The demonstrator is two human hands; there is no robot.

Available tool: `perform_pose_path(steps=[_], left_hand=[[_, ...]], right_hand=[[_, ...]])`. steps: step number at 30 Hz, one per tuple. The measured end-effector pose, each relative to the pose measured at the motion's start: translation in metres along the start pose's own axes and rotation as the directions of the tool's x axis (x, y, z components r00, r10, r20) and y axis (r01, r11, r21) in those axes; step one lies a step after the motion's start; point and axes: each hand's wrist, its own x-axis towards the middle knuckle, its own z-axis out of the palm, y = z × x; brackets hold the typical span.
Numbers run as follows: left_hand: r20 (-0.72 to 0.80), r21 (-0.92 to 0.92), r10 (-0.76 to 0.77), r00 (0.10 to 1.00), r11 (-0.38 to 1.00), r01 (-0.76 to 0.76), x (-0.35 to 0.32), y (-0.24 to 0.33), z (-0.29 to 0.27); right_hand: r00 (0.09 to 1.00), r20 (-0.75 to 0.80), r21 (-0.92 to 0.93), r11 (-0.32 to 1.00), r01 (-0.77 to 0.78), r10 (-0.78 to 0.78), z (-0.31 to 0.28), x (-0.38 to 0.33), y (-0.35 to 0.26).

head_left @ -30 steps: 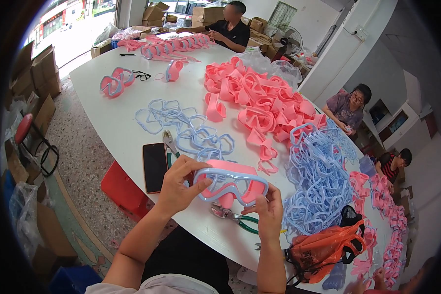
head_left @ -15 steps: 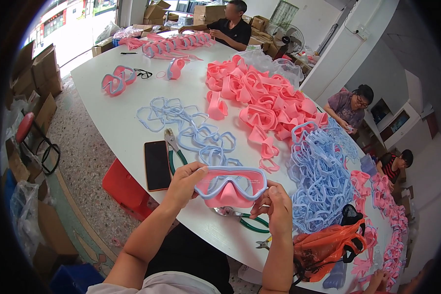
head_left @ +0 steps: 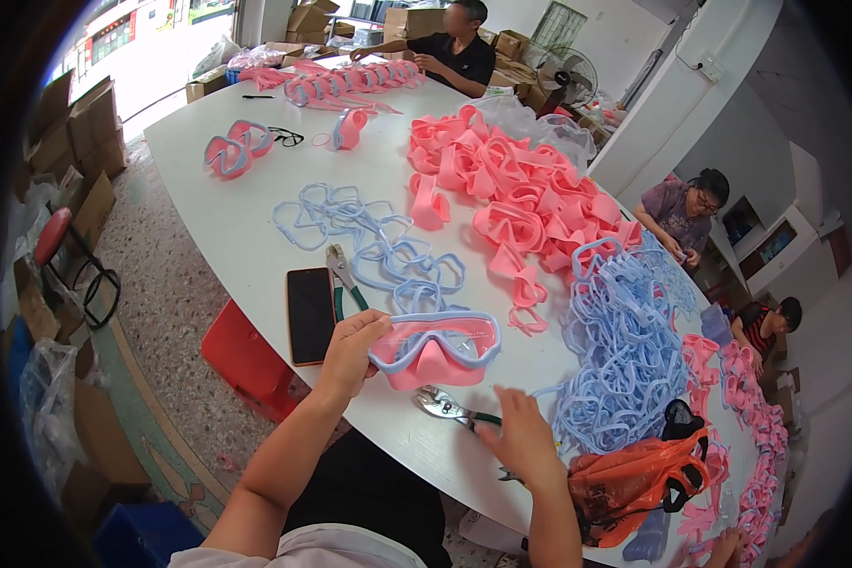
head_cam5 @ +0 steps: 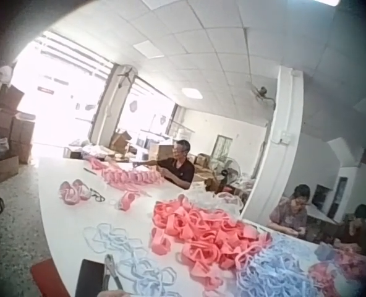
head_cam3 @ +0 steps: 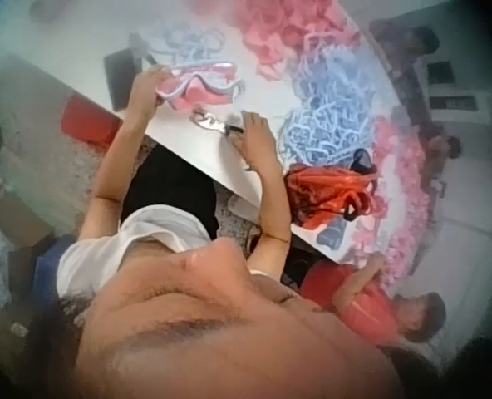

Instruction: Assembling pink swimming goggles with blue straps and trimming components using pliers.

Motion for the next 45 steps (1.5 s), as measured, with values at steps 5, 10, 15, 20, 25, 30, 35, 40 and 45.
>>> perform_pose_path(steps=[5,10,15,20,25,30,35,40,45], left_hand=[[-0.038,-0.003,-0.042,0.998,0.999,0.042,0.003,-0.005,0.003],[-0.088,0.007,0.080,0.993,0.997,-0.080,0.001,-0.007,-0.004],[-0.154,0.300,0.478,0.865,0.856,-0.420,0.004,-0.020,-0.019],[-0.057,0.565,0.763,0.644,0.556,-0.609,-0.005,-0.024,-0.019],[0.178,0.672,0.905,0.385,0.174,-0.719,-0.003,-0.029,-0.016],[0.314,0.646,0.919,0.240,-0.022,-0.763,-0.006,-0.033,-0.018],[0.357,0.641,0.906,0.227,-0.062,-0.765,-0.011,-0.040,-0.015],[0.370,0.610,0.898,0.237,-0.042,-0.791,-0.016,-0.052,-0.019],[0.309,0.601,0.915,0.260,0.024,-0.799,-0.015,-0.050,-0.009]], right_hand=[[0.934,0.356,-0.369,0.922,0.116,0.025,0.010,0.008,0.014],[0.908,0.419,-0.440,0.873,0.210,-0.007,0.011,0.018,0.009],[0.945,0.326,-0.490,0.860,0.141,0.031,0.016,0.006,0.008],[0.874,0.445,0.544,0.717,-0.436,0.194,0.000,-0.002,-0.005],[0.790,0.598,0.795,0.226,-0.563,-0.135,0.001,-0.007,-0.035],[0.720,0.675,0.734,0.257,-0.629,-0.162,0.006,-0.006,-0.050],[0.704,0.706,0.650,0.457,-0.607,-0.069,0.017,0.000,-0.040],[0.752,0.659,0.662,0.498,-0.561,-0.029,0.015,0.006,-0.044],[0.837,0.544,0.626,0.640,-0.446,0.051,0.022,0.005,-0.052]])
